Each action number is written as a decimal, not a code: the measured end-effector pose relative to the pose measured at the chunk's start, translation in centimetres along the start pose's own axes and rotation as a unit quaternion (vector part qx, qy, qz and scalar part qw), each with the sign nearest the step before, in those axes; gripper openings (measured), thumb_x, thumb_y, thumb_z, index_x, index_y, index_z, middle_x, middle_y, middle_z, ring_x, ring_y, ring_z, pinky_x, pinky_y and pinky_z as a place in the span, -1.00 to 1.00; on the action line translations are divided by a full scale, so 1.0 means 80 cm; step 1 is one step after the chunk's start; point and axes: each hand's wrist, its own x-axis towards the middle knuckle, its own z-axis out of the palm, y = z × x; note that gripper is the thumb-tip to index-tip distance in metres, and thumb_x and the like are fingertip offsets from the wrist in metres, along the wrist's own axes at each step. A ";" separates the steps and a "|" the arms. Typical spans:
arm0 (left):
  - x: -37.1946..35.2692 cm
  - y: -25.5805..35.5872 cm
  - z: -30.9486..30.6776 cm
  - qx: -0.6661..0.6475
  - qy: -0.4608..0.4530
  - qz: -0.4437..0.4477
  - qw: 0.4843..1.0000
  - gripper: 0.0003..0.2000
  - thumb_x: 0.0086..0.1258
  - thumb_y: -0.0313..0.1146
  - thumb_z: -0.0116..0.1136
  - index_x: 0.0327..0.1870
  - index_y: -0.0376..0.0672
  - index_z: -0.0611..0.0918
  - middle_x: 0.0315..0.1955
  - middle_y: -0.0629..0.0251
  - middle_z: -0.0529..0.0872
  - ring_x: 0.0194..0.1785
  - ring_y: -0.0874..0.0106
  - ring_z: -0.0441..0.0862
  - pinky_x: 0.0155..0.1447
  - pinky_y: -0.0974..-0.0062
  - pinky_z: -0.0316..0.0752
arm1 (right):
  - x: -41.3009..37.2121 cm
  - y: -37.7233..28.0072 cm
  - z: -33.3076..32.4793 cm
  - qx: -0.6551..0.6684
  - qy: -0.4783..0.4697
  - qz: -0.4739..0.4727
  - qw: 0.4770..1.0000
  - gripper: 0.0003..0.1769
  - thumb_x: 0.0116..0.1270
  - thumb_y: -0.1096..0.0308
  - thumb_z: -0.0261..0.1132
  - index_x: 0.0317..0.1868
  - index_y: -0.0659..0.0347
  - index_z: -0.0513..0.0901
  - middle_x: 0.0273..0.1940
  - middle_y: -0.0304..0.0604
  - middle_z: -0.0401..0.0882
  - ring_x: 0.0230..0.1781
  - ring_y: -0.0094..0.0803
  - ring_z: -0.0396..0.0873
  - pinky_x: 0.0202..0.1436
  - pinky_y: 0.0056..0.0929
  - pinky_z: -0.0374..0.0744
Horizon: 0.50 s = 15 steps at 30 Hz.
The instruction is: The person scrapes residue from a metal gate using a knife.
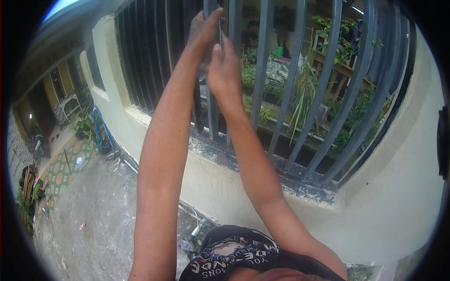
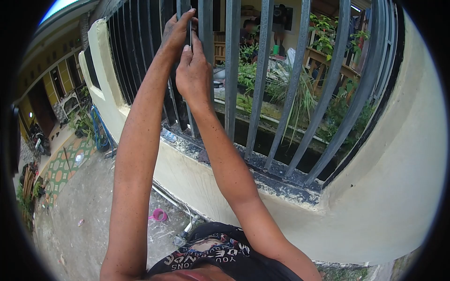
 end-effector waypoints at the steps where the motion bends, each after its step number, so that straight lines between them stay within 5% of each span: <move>1: 0.000 -0.001 -0.002 0.002 -0.002 0.002 1.000 -0.50 0.44 0.06 0.26 0.04 -0.29 0.71 -0.20 0.18 0.80 -0.17 0.38 0.73 0.02 0.37 0.58 | -0.006 -0.001 0.003 0.003 0.002 -0.001 1.000 -0.44 0.76 0.15 -0.12 0.66 0.04 0.25 0.32 0.26 0.61 0.35 0.21 0.59 0.45 0.08 0.54; 7: -0.005 0.000 -0.002 -0.008 -0.012 0.010 1.000 -0.42 0.40 0.08 0.30 0.18 -0.28 0.67 -0.15 0.19 0.79 -0.02 0.37 0.70 0.14 0.37 0.53 | -0.029 0.007 0.005 0.029 0.012 -0.001 1.000 -0.43 0.74 0.19 -0.11 0.67 0.09 0.23 0.36 0.27 0.57 0.33 0.12 0.63 0.45 0.04 0.55; 9: -0.016 0.002 -0.002 0.002 -0.020 -0.005 1.000 -0.39 0.45 0.14 0.24 0.21 -0.27 0.67 -0.09 0.17 0.79 0.00 0.35 0.70 0.18 0.36 0.52 | -0.032 -0.019 -0.011 0.078 -0.042 0.083 0.993 -0.43 0.73 0.21 -0.10 0.66 0.12 0.26 0.41 0.28 0.52 0.37 0.09 0.60 0.49 0.01 0.53; 15: -0.047 -0.057 -0.015 -0.072 -0.055 -0.087 0.992 -0.26 0.60 0.36 -0.11 0.06 -0.29 0.72 -0.20 0.18 0.75 -0.06 0.42 0.69 0.12 0.41 0.56 | -0.023 0.014 0.006 0.048 0.017 -0.003 0.999 -0.44 0.72 0.19 -0.05 0.61 0.18 0.35 0.45 0.26 0.48 0.45 0.19 0.49 0.56 0.00 0.44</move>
